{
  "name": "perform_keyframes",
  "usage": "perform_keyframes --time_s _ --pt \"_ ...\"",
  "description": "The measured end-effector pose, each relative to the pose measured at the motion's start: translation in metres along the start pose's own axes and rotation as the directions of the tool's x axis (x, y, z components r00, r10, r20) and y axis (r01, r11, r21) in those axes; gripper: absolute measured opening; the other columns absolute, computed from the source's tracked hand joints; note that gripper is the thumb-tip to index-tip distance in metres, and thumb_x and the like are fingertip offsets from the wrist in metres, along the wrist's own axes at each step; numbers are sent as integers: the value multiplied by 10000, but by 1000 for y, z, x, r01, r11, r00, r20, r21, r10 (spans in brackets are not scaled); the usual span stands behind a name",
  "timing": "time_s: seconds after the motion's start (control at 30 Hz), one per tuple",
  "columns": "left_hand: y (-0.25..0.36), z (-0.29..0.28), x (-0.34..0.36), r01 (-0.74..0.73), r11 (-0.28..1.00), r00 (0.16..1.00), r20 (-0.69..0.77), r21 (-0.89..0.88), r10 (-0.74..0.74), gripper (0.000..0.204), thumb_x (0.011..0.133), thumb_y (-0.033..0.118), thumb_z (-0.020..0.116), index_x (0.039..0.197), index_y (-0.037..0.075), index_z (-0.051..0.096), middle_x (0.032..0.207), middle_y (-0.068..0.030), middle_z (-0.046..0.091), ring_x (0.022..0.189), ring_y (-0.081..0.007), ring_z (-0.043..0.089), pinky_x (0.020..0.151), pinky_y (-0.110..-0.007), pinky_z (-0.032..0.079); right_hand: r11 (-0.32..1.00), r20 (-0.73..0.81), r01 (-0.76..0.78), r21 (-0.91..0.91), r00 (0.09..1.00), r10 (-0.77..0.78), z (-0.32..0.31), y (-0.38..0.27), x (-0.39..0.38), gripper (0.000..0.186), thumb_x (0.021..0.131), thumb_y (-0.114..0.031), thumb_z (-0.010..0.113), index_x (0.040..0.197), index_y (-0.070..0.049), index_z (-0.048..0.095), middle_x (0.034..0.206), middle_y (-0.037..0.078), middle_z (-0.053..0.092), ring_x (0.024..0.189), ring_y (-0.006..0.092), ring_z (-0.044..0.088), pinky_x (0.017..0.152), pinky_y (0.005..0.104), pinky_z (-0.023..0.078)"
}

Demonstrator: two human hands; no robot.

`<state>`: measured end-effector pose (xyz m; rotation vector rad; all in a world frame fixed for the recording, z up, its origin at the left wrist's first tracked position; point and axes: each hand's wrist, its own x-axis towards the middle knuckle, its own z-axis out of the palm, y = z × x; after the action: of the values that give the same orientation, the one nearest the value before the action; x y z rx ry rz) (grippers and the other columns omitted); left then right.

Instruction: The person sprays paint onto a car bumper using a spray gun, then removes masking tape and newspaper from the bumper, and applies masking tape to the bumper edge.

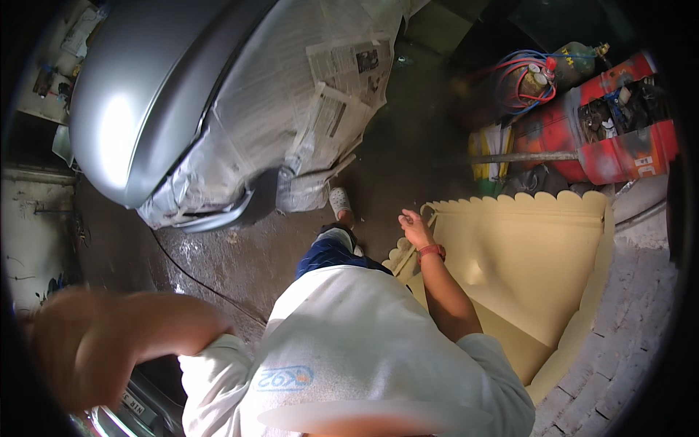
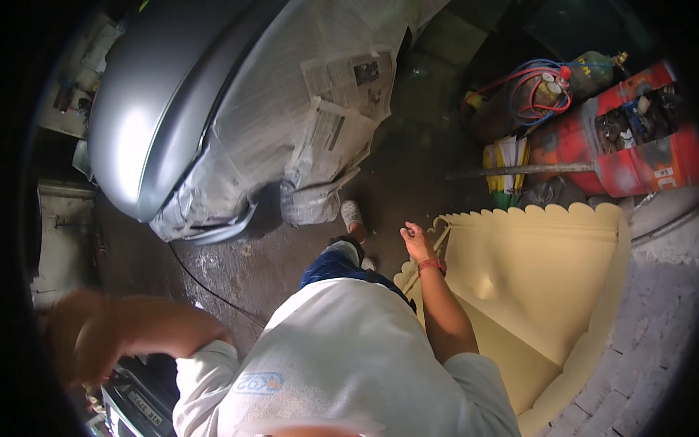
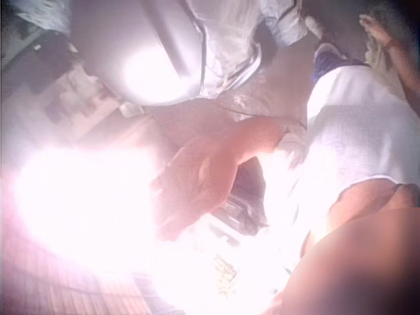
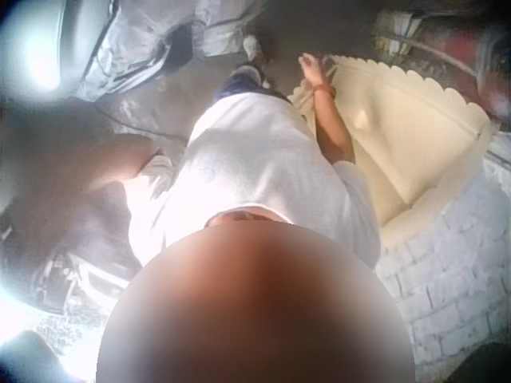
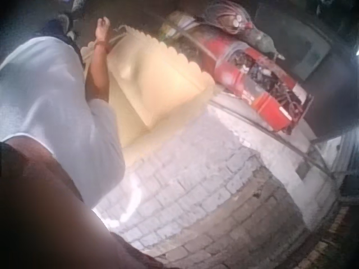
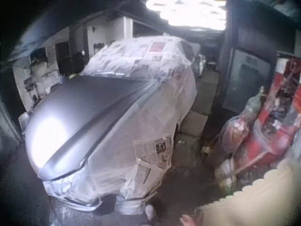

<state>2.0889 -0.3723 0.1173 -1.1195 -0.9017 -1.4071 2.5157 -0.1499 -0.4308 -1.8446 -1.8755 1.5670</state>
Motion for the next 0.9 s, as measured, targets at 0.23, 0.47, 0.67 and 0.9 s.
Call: perform_keyframes --time_s 0.23,0.47,0.67,0.9 --pt "-37 115 -235 666 702 565 443 253 -696 269 1046 122 790 1291 44 708 1250 -102 679 1151 -237 610 956 -386 507 980 -16 195 47 981 -194 -51 -110 67 546 1109 -403 706 1520 -44 681 1322 219 805 1170 331 806 1021 414 614" --pt "-47 203 -276 574 747 355 720 335 -596 478 882 32 900 1326 90 730 1304 -149 679 1209 -353 636 1040 -476 515 888 -85 303 346 953 -292 -99 -270 117 510 1128 -290 718 1549 -10 652 1168 66 783 1044 114 737 927 276 589" --pt "-63 236 -283 586 701 312 685 407 -659 460 896 70 907 1324 99 739 1325 -123 687 1232 -357 626 1063 -478 511 669 -28 576 471 767 -641 -100 -461 146 498 1142 -230 723 1570 3 621 1413 139 750 1274 191 729 1047 348 612" --pt "-55 248 -287 520 573 304 489 634 -817 408 947 89 877 1328 96 731 1360 -135 681 1280 -353 615 1103 -490 502 537 98 689 487 567 -818 -98 -595 180 656 1120 -285 750 1637 39 509 1569 208 564 1353 277 656 1073 411 636"
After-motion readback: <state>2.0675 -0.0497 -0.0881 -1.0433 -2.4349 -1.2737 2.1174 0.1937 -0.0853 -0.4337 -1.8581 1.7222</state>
